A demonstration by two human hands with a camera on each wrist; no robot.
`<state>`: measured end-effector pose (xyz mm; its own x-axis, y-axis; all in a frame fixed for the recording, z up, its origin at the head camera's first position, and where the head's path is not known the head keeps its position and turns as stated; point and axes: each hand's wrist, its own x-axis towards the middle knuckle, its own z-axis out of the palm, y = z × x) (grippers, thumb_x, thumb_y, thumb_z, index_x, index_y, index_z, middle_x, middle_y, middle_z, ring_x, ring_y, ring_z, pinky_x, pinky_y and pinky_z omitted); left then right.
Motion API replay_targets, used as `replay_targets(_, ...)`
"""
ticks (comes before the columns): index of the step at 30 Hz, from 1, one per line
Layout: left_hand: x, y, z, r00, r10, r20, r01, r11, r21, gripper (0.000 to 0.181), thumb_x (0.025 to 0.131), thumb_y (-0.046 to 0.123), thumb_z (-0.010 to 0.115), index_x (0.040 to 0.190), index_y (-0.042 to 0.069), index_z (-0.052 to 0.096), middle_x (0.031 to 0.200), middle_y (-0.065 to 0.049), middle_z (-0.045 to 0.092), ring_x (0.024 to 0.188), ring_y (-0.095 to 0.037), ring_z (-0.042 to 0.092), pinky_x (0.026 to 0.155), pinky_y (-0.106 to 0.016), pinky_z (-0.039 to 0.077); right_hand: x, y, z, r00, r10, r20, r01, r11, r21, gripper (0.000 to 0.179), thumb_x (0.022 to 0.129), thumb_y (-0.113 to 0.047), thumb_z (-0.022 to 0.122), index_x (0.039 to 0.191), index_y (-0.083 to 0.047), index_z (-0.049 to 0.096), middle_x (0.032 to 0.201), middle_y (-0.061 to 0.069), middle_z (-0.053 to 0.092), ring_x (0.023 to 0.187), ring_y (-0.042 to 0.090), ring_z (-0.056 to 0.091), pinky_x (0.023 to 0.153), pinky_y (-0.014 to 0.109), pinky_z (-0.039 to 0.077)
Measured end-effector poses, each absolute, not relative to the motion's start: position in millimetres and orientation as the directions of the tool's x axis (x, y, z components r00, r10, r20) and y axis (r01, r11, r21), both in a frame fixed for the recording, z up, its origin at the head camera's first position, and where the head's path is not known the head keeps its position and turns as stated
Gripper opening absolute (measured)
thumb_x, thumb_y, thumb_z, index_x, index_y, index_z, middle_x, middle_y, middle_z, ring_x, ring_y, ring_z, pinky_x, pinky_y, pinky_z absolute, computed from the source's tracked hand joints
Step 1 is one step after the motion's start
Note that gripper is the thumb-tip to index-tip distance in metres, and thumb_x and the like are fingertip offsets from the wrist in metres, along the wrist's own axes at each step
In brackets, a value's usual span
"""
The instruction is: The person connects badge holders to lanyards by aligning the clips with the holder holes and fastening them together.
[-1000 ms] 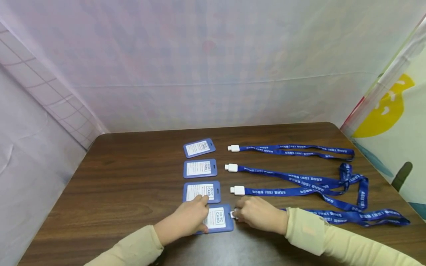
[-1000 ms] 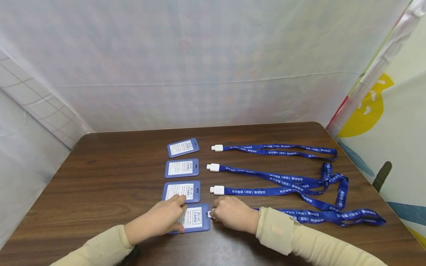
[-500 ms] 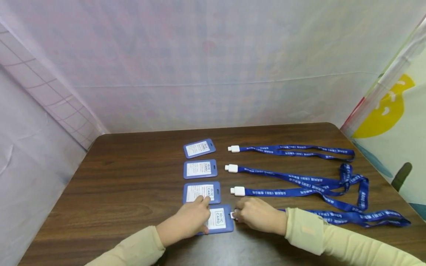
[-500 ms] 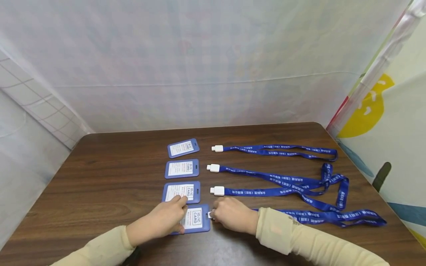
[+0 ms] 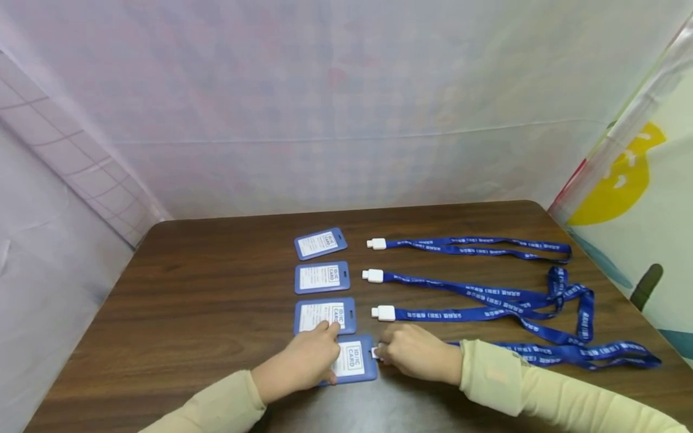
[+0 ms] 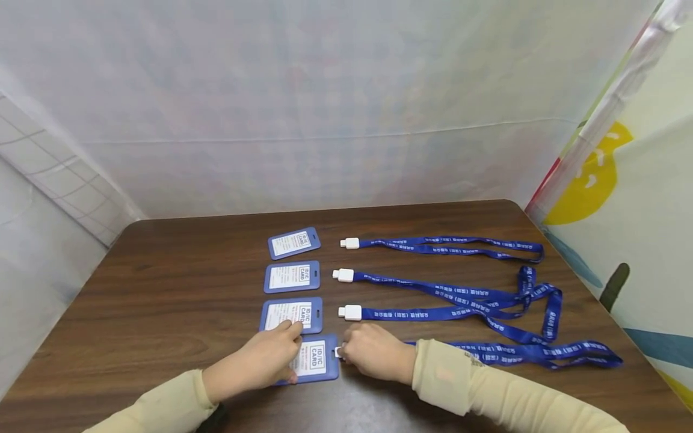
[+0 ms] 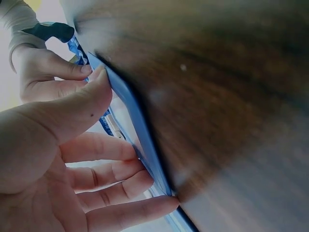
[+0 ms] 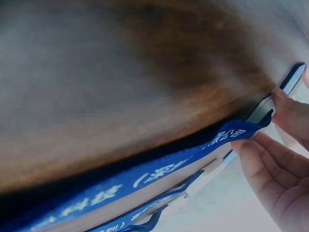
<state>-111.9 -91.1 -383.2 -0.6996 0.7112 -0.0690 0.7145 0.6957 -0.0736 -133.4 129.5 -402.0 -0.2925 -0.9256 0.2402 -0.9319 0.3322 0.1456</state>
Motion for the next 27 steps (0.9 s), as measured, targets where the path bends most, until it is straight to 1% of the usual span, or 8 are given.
replay_targets(11,-111,-101,-382,-0.683,0.73,-0.034,0.73,0.68,-0.067,0.036,0.059,0.044,0.077,0.065,0.01,0.068,0.083,-0.002,0.05,0.073,-0.014,0.045,0.051,-0.022,0.046,-134,123,-404,-0.3,-0.922,0.245,-0.93,0.34,0.141,0.011,0.072,-0.013,0.07,0.068,-0.015,0.06,0.064,-0.005,0.052,0.056,0.008,0.048,0.049,0.017,0.041)
replay_targets(27,-111,-105,-378,-0.685,0.728,-0.039,0.728,0.681,-0.08,0.034,0.058,0.044,0.078,0.066,0.012,0.069,0.084,-0.002,0.05,0.072,-0.014,0.045,0.049,-0.021,0.044,-135,115,-402,-0.294,-0.925,0.24,-0.932,0.333,0.14,0.01,0.071,-0.013,0.071,0.069,-0.015,0.061,0.063,-0.006,0.052,0.057,0.008,0.048,0.05,0.017,0.041)
